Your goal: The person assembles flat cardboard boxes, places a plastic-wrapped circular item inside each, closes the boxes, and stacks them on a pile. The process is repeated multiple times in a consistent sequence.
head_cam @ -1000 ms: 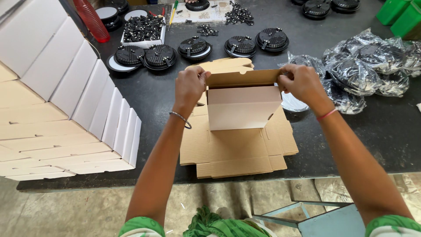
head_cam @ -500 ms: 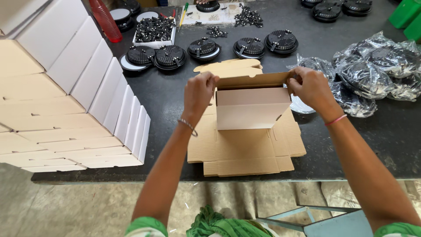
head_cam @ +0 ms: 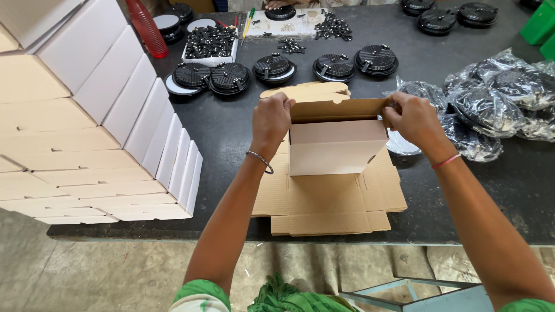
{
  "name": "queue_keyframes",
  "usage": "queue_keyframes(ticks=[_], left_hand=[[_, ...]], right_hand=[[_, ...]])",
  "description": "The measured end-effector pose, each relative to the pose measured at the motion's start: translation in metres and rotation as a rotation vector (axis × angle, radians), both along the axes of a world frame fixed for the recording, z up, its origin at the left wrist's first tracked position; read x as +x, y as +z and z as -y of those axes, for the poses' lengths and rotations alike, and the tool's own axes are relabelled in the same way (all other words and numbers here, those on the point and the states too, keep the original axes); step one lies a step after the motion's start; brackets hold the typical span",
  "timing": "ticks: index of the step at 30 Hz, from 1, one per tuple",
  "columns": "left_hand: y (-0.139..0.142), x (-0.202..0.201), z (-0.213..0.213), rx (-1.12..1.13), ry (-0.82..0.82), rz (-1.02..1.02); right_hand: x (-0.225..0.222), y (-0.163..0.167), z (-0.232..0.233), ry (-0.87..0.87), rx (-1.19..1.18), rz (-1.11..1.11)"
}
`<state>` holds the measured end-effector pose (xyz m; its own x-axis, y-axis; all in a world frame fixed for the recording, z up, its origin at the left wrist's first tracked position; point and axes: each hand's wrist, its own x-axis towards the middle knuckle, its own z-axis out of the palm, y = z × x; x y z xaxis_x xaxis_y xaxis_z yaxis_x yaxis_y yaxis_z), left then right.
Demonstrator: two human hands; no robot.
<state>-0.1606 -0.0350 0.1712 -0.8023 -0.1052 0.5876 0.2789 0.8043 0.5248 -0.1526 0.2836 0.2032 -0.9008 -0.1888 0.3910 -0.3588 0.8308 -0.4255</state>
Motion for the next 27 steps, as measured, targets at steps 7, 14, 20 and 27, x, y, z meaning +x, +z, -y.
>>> queue_keyframes(ticks=[7,14,20,27], left_hand=[[0.009,0.009,0.004,0.002,-0.051,0.026],[0.01,0.021,0.004,-0.016,-0.083,-0.019],[0.011,0.02,0.003,-0.053,-0.074,-0.012],[0.009,0.035,-0.005,-0.008,-0.024,-0.003]], right_hand=[[0.003,0.003,0.001,0.033,-0.033,0.005],[0.005,0.006,0.002,0.022,-0.028,0.033],[0.006,0.007,0.001,0.01,-0.034,0.073],[0.006,0.003,0.0,0.024,-0.015,0.034]])
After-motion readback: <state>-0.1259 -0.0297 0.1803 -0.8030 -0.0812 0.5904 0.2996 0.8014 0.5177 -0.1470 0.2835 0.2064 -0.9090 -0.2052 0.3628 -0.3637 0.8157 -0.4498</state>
